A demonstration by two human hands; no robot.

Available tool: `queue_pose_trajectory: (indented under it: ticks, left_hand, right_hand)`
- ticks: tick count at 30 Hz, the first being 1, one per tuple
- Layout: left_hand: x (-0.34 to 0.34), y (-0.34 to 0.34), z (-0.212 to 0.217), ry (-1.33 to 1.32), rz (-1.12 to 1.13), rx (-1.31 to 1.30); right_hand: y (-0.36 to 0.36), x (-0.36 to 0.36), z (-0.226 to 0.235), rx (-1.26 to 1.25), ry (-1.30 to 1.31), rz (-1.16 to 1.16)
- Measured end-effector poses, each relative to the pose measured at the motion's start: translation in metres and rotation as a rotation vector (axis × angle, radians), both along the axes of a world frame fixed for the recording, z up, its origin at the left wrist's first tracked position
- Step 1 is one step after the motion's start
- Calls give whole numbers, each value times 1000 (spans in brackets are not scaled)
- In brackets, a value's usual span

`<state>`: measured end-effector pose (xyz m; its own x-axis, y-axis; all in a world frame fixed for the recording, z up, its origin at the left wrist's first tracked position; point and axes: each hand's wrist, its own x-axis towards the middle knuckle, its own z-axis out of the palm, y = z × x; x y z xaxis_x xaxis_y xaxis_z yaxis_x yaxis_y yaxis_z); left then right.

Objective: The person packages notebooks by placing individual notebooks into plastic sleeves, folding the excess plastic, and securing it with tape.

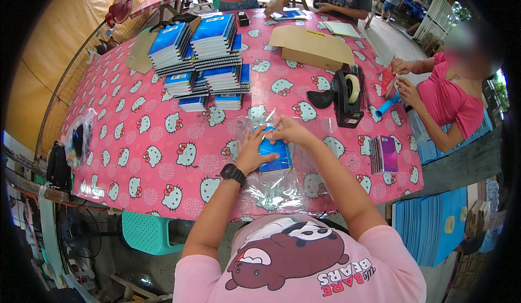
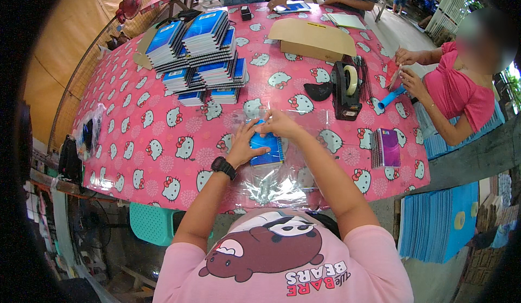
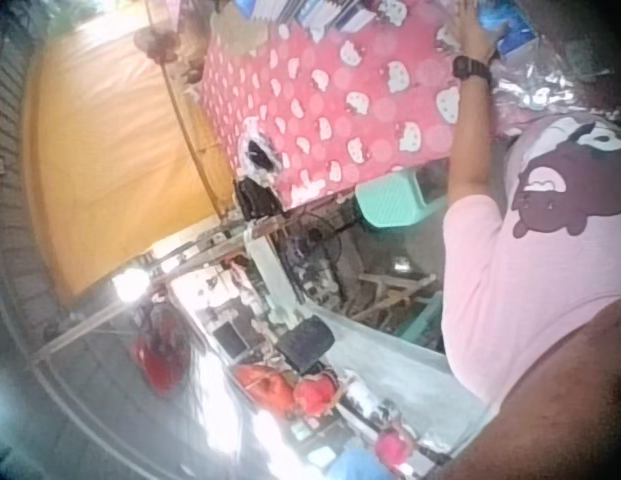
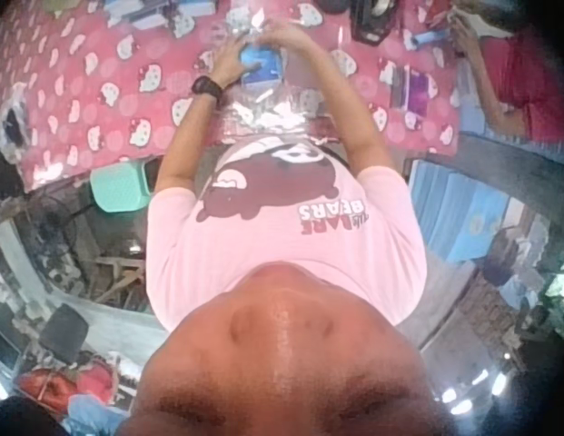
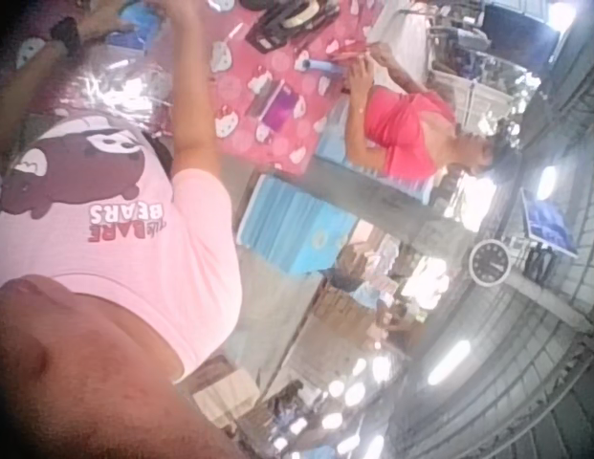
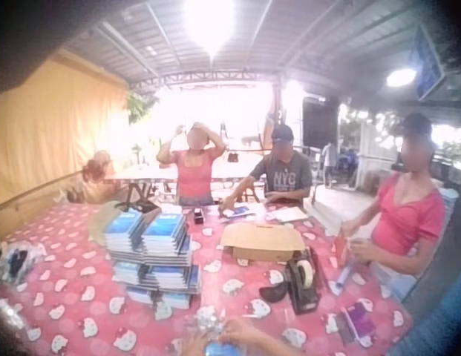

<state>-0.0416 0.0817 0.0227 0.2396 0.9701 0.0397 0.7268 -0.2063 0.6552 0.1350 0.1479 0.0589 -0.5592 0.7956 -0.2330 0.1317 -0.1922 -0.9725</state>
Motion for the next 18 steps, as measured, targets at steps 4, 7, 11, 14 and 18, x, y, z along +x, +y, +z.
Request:
queue_pose_trajectory:
  ticks: [4,7,11,14,18]
  left_hand:
    - [-5,3,-9,-80,-19,29]
    - [-8,2,-11,-82,-18,51]
    - [-3,2,0,-32,-13,74]
    - [-12,-5,-12,-275,88,206]
    - [-8,-48,-32,-910,260,14]
  right_hand:
    - [-10,-23,3,501,-933,-25]
    - [-16,-10,14,507,-1055,-23]
    - [-27,25,12,458,-950,-66]
    - [-37,61,4,196,-795,-80]
    - [-69,65,-36,-123,-30,-294]
